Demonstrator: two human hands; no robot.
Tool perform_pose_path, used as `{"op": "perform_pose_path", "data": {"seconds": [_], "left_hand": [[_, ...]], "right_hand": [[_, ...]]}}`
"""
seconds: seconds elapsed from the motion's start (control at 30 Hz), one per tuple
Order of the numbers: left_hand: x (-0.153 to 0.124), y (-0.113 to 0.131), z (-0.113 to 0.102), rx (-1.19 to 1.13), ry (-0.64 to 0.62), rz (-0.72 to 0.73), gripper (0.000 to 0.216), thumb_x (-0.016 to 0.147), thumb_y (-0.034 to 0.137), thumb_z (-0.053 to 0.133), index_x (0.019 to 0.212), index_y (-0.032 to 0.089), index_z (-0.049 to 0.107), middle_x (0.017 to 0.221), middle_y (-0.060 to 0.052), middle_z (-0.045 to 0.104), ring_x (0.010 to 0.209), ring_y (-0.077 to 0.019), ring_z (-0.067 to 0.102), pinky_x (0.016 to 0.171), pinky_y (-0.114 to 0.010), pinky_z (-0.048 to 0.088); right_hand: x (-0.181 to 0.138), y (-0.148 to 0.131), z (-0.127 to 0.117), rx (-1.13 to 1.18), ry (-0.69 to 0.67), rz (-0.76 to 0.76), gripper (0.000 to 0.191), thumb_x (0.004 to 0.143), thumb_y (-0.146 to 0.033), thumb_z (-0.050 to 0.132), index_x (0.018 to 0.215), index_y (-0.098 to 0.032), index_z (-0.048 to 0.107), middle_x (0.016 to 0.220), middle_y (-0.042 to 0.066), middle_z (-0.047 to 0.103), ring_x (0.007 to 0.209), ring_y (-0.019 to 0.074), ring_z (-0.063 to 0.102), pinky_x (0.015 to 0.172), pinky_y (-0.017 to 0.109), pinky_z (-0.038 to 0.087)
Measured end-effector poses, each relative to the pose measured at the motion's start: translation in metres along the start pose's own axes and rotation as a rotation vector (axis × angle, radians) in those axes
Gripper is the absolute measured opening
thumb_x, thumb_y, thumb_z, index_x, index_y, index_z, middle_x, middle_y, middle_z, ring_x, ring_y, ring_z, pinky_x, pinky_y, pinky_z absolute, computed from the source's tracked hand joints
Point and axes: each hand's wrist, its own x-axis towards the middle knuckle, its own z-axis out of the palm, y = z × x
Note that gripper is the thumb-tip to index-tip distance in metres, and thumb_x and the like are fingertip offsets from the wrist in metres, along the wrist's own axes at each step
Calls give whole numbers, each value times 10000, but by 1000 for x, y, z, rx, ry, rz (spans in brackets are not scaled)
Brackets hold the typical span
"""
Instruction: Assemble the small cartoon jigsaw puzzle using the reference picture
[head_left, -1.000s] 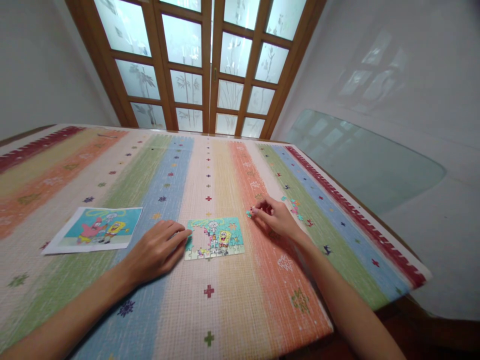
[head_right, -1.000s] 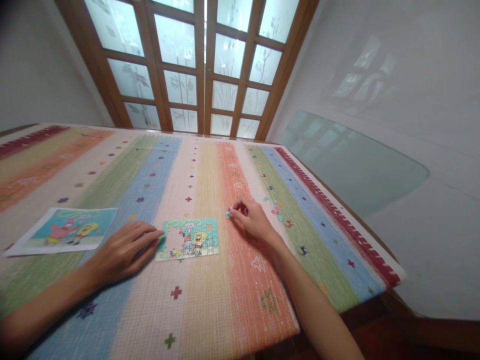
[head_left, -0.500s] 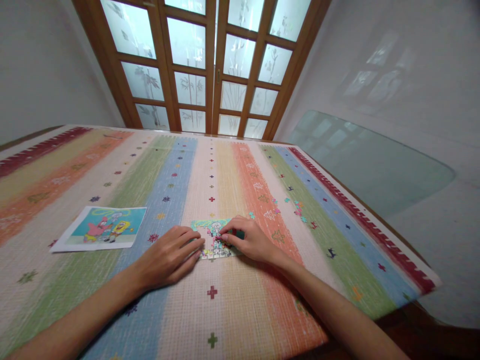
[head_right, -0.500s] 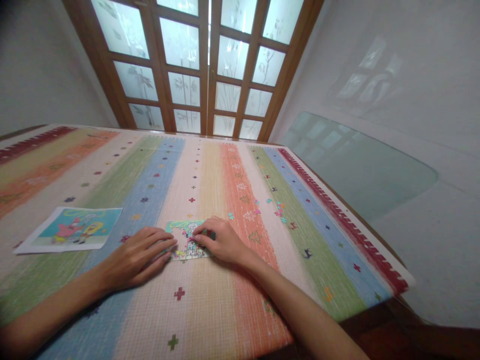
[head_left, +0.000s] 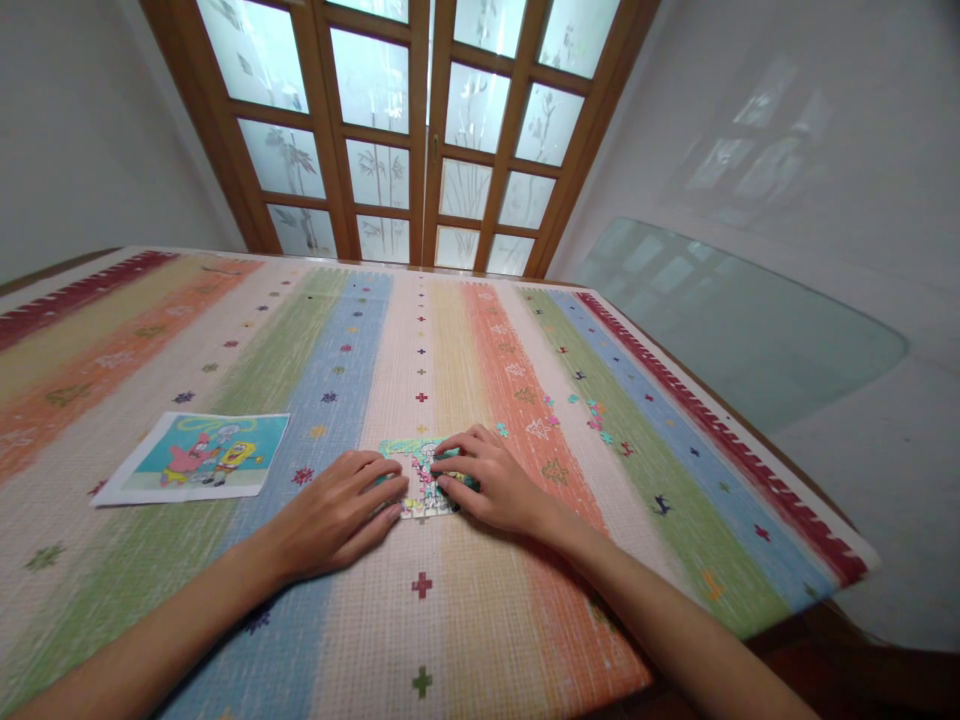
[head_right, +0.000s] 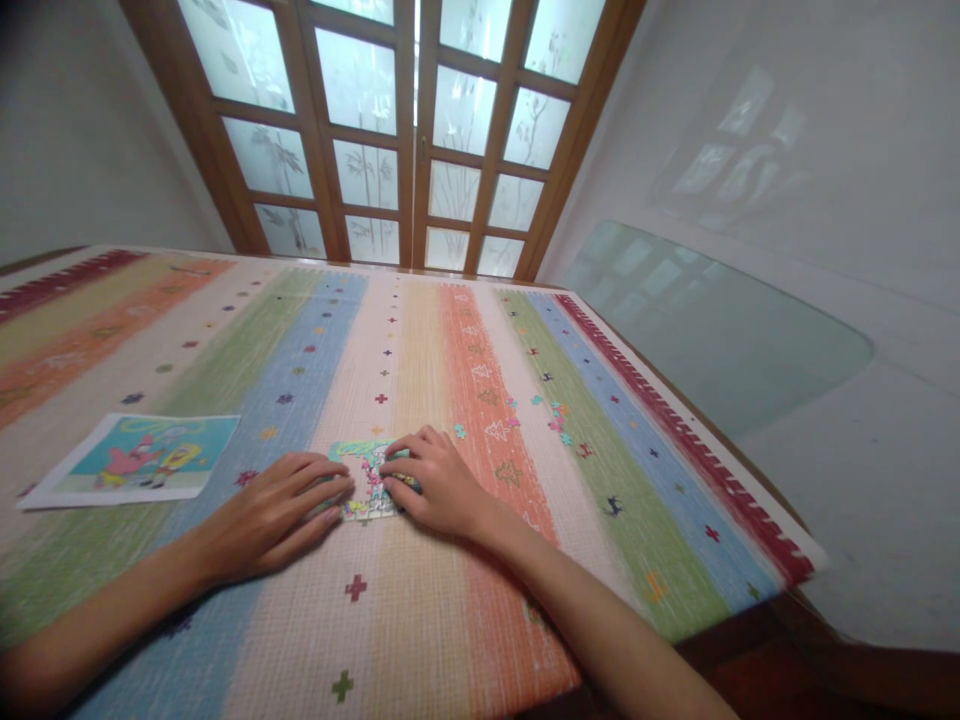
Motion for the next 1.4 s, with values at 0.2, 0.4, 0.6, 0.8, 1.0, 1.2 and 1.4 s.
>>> {"op": "perform_pose_path", "data": {"seconds": [0.2,0.4,0.6,0.8,1.0,1.2,1.4], "left_hand": [[-1,-1,-1,-8,-5,-12,229,1038,192,457,1189,164,628,1113,-103,684,1050,-253,604,926,-402,508],[-2,-2,0,0,-31,-26,273,1045,214,461,1261,158,618,1223,-125,671,1143,-277,587,983,-436,503],[-6,-4,4,-6,-62,-57,363,1041,216,455,1373,189,597,1324,-128,650,1213,-283,566,1032,-465,500],[-9,-6,5,-16,-89,-66,400,1043,218,457,1425,209,573,1359,-122,633,1241,-287,554,1051,-480,489],[-9,-7,5,-1,-89,-45,386,1054,228,445,1413,186,580,1362,-126,631,1247,-292,544,1046,-482,488],[-8,-7,6,5,-83,-13,378,1060,204,429,1407,171,573,1396,-106,636,1258,-288,543,1041,-476,486],[-9,-7,5,16,-104,-14,369,1060,221,445,1400,167,578,1406,-102,637,1260,-299,546,1030,-491,492]], "right_hand": [[-4,-1,-3,-70,-39,-29,182,988,-326,633,1045,-230,777,1096,95,669,1026,245,575,924,434,461],[-4,0,-1,-96,-53,-61,241,989,-374,633,1123,-216,756,1098,108,646,1015,251,562,905,428,464],[-5,3,0,-96,-94,-62,289,964,-415,660,1180,-239,738,1144,114,631,1044,268,547,921,452,477],[-6,3,1,-124,-104,-78,310,967,-431,651,1212,-259,731,1160,107,627,1050,265,540,933,444,478],[-5,3,2,-121,-103,-91,369,932,-444,687,1227,-226,729,1166,120,628,1043,272,546,931,454,480],[-6,4,2,-120,-93,-110,374,937,-453,677,1246,-245,717,1182,121,633,1058,277,550,936,462,484],[-6,3,2,-125,-106,-102,391,933,-461,684,1254,-240,710,1196,125,625,1068,276,546,949,462,483]]}}
